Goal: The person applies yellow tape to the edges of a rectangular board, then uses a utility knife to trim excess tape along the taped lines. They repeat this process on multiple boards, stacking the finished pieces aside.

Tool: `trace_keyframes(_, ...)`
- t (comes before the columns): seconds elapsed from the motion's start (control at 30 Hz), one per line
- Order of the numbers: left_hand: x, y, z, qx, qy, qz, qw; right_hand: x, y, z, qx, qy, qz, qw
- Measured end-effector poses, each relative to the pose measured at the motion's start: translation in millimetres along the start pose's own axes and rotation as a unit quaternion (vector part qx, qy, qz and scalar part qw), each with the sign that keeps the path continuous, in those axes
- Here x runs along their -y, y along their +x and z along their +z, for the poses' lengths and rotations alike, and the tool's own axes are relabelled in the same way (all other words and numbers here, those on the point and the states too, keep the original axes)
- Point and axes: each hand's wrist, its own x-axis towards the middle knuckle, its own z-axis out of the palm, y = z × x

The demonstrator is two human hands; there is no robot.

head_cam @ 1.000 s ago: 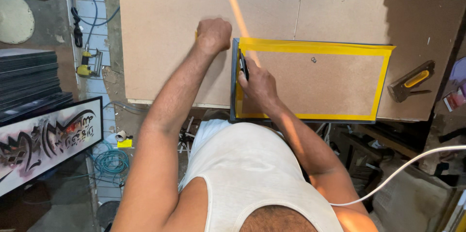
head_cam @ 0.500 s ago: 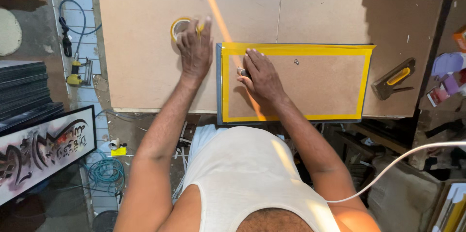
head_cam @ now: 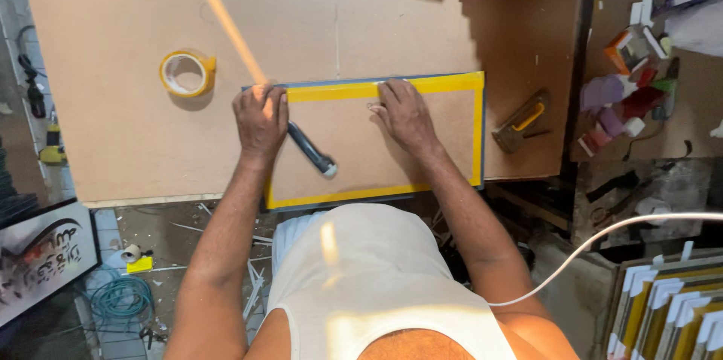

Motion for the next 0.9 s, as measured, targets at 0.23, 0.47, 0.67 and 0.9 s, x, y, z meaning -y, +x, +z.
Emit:
trace_keyframes(0.23, -27.2, 9.8, 5.1, 0.021, 0.070, -0.041, 0.996, -134.9, -50.5, -75.9, 0.009, -0.029, 0.077, 0.997)
trace_keyframes(0.47, -35.9, 18.0, 9.5, 0.037, 0.072, -0.064, 0.995, -126.2, -15.9, -43.9, 0.042, -0.047, 0.062, 0.996)
trace_keyframes(0.67, -43.0, 23.4, 12.2, 0.036, 0.100, -0.053, 0.993, -11.0, 42.6, 23.6, 0.063, 0.061, -0.056, 0.995)
trace_keyframes(0.9, -46.8, 23.9, 10.1, 0.026, 0.063, -0.060, 0.996, -50.5, 28.0, -6.7, 0.019, 0.059, -0.026, 0.998)
